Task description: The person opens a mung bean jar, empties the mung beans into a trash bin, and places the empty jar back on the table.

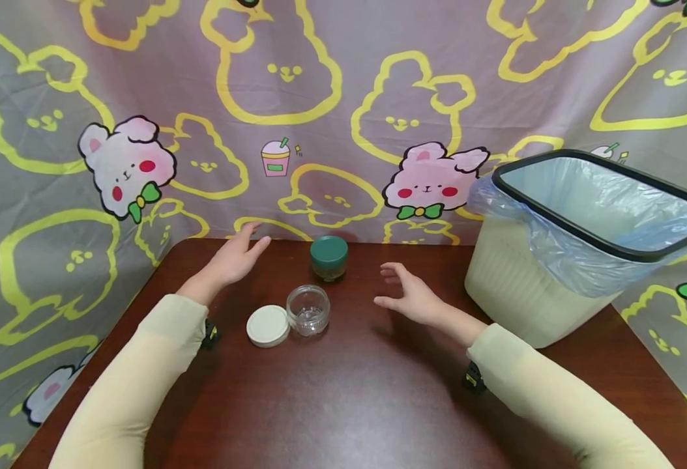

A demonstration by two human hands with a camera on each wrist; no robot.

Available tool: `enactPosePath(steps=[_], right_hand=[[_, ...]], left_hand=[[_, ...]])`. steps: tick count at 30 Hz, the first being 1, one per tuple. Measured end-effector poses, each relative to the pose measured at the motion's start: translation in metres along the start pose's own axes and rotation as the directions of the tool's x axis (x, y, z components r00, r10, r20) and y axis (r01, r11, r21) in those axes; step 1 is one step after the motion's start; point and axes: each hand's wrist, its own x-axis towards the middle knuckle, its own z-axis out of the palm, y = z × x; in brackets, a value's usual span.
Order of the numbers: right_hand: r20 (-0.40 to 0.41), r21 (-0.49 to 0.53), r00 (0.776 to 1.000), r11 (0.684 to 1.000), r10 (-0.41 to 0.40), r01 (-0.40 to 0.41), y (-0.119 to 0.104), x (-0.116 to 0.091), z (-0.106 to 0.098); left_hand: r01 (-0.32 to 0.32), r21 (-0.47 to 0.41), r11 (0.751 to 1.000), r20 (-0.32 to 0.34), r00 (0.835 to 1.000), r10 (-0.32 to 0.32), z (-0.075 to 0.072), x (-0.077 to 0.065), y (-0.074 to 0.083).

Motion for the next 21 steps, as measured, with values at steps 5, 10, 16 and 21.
enactPosePath(steps=[5,10,16,21], right_hand=[[-0.074,-0.035,0.997,0.999,-0.035,0.032,0.008,-0.009,-0.01],[-0.097,-0.053,0.995,0.998,-0.03,0.025,0.014,-0.016,-0.021],[-0.114,-0.099,0.993,0.995,-0.01,-0.001,0.022,-0.022,-0.033],[-0.137,-0.107,0.99,0.994,0.014,-0.029,0.026,-0.027,-0.041]], left_hand=[[-0.013,0.049,0.999,0.04,0.999,0.011,0.007,0.011,0.026],[-0.064,0.104,0.993,0.068,0.996,0.057,0.014,0.022,0.046],[-0.11,0.151,0.982,0.123,0.988,0.091,0.023,0.035,0.062],[-0.109,0.192,0.975,0.157,0.984,0.079,0.028,0.048,0.076]])
